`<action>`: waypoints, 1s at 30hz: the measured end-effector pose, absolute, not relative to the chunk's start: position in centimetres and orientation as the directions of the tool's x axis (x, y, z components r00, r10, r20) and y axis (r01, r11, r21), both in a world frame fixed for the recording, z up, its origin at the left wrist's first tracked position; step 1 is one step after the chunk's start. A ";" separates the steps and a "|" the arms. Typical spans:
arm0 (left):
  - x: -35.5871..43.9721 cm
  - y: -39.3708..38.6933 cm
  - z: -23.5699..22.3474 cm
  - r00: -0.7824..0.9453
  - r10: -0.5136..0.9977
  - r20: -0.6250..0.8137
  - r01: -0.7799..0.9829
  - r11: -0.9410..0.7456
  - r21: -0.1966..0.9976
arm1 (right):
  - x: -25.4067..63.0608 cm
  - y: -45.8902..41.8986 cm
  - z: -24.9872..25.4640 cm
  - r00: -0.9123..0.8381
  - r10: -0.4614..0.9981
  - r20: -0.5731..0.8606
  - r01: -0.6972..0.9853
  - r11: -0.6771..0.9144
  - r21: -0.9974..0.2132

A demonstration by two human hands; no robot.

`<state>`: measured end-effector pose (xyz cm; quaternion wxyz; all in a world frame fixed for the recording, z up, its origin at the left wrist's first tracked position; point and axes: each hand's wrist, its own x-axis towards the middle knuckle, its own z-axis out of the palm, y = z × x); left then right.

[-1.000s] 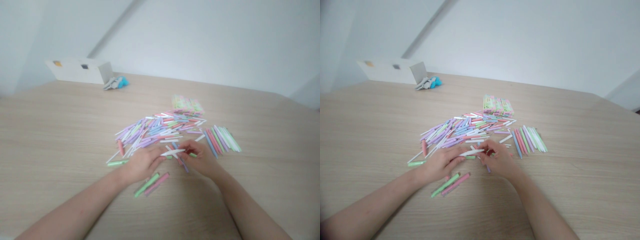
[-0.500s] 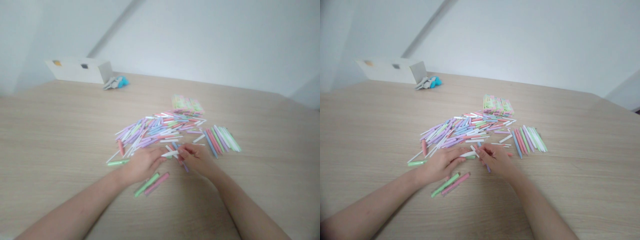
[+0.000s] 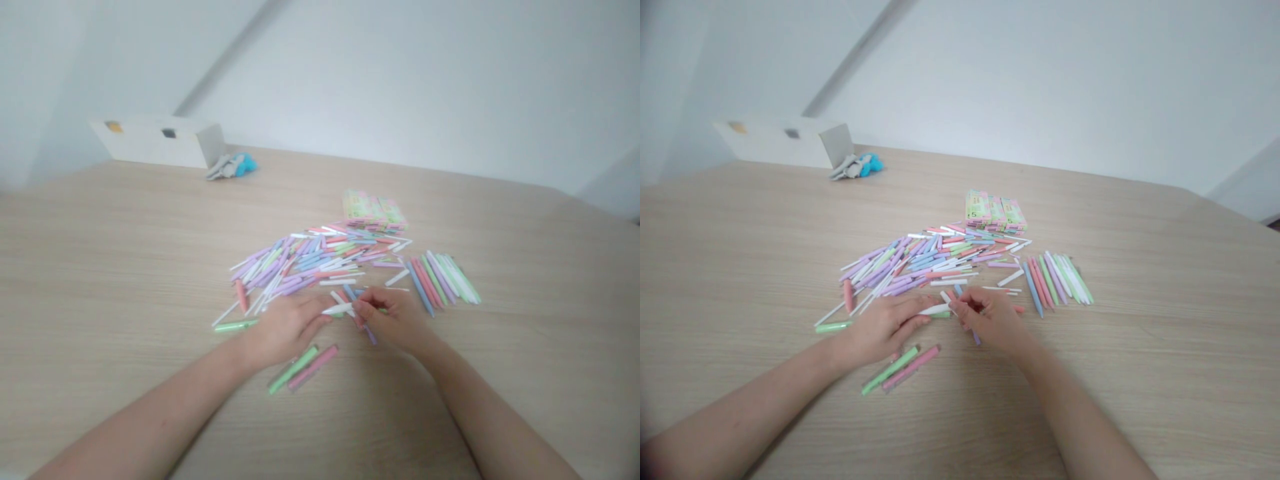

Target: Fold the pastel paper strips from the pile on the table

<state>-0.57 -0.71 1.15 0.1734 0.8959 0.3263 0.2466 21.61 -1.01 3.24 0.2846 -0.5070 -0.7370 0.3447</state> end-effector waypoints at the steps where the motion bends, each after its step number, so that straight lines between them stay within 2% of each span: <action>1: -0.5 -0.8 1.2 0.669 0.666 0.330 0.496 -0.731 0.470 | 21.6 -1.0 3.2 -0.338 0.939 0.071 0.558 0.260 -0.788; 5: -0.5 -0.8 1.2 0.675 0.665 0.321 0.495 -0.730 0.471 | 21.8 -0.8 2.9 -0.375 0.924 0.075 0.582 0.298 -0.757; 8: -0.6 -0.6 1.0 0.667 0.674 0.318 0.497 -0.720 0.484 | 22.0 -0.7 2.5 -0.381 0.921 0.085 0.539 0.296 -0.788; 11: -0.7 -0.5 0.8 0.654 0.685 0.321 0.500 -0.710 0.497 | 22.1 -0.8 2.2 -0.369 0.918 0.149 0.449 0.316 -0.836; 14: -0.7 -0.4 0.8 0.652 0.686 0.323 0.500 -0.709 0.497 | 21.9 -0.8 2.1 -0.332 0.923 0.195 0.469 0.340 -0.815; 19: -0.8 -0.4 0.9 0.672 0.665 0.326 0.494 -0.730 0.472 | 21.5 -0.9 2.4 -0.297 0.942 0.158 0.539 0.302 -0.786; 24: -0.9 -0.5 0.8 0.674 0.660 0.331 0.514 -0.741 0.432 | 21.5 -1.0 2.5 -0.306 0.947 0.099 0.549 0.260 -0.795; 30: -0.9 -0.4 0.7 0.679 0.651 0.339 0.506 -0.750 0.426 | 21.3 -1.2 2.4 -0.301 0.949 0.097 0.528 0.251 -0.812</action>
